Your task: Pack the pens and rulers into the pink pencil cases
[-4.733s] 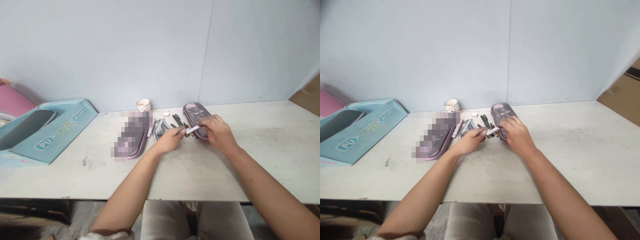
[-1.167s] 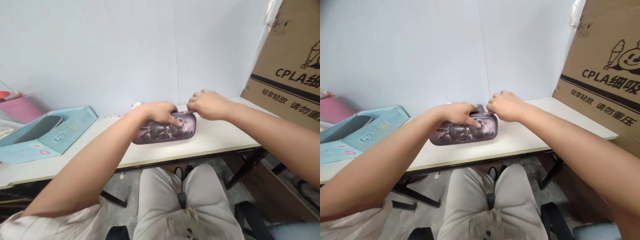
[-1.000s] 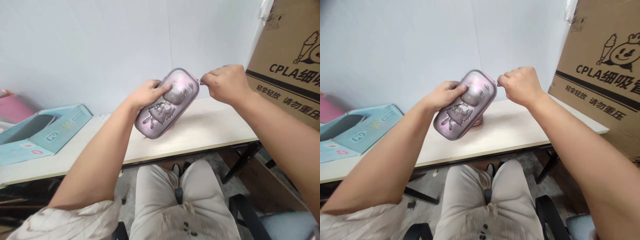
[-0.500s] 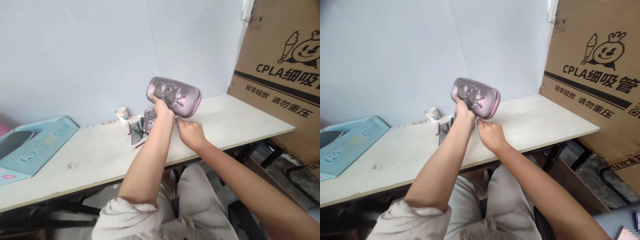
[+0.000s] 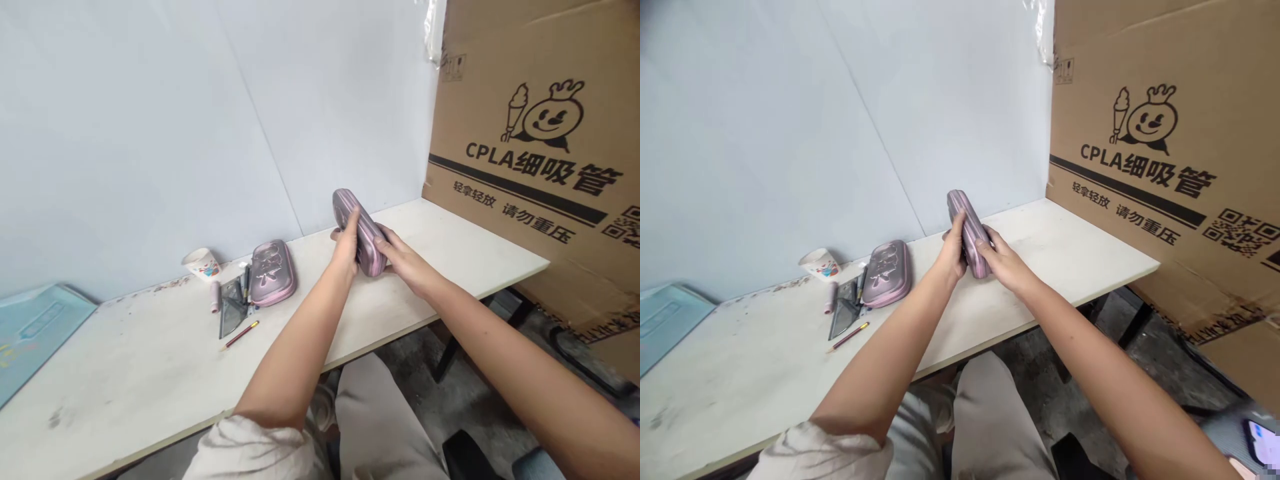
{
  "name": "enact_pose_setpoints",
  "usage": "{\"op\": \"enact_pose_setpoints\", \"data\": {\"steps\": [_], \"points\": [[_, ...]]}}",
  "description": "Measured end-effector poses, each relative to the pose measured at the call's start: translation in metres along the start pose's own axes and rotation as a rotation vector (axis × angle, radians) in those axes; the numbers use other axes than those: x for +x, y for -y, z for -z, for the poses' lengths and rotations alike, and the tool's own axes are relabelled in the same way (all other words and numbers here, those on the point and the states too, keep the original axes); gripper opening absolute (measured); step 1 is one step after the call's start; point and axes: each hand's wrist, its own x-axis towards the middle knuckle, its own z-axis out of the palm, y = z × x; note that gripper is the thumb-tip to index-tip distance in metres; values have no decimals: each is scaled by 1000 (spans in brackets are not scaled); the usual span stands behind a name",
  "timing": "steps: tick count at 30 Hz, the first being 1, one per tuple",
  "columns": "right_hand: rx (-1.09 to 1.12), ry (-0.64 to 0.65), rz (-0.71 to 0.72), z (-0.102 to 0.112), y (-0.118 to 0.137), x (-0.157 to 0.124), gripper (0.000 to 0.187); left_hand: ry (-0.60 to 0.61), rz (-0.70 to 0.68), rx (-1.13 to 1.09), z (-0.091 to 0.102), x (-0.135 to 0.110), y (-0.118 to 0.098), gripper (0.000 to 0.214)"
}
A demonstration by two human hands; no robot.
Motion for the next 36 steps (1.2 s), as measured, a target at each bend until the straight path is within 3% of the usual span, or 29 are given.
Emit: {"op": "enact_pose_setpoints", "data": {"steps": [4,7,13,16,19,21,25,27,29,33,36], "points": [[-72,-70,-39,16,-26,0,54,1,-13,121,-4,8,13,74],[-84,-43,-39,27,-39,-2,52,32,38,141,-3,12,19,68],[27,24,-88,40,-44,0,54,66,31,172,-9,15,23,62],[-60,-56,-95,52,-50,4,51,128,83,147,-7,20,22,53],[-206,-139,-143,68,-63,4,51,207,117,170,8,31,14,39],[-296,-168,-187,77,-70,2,50,167,5,334,22,39,8,37],[-420,-208,-215,85,-76,-2,49,56,-455,957,34,45,14,52],[-419,-219,-216,80,-77,-3,52,173,-536,1186,26,42,27,64],[-374,-229,-214,70,-80,-2,61,286,-474,1330,9,41,43,74],[-257,-316,-141,51,-89,0,69,293,-362,1455,-26,47,58,75],[-299,-405,-47,52,-74,5,64,289,-377,1394,-47,53,47,73]]}}
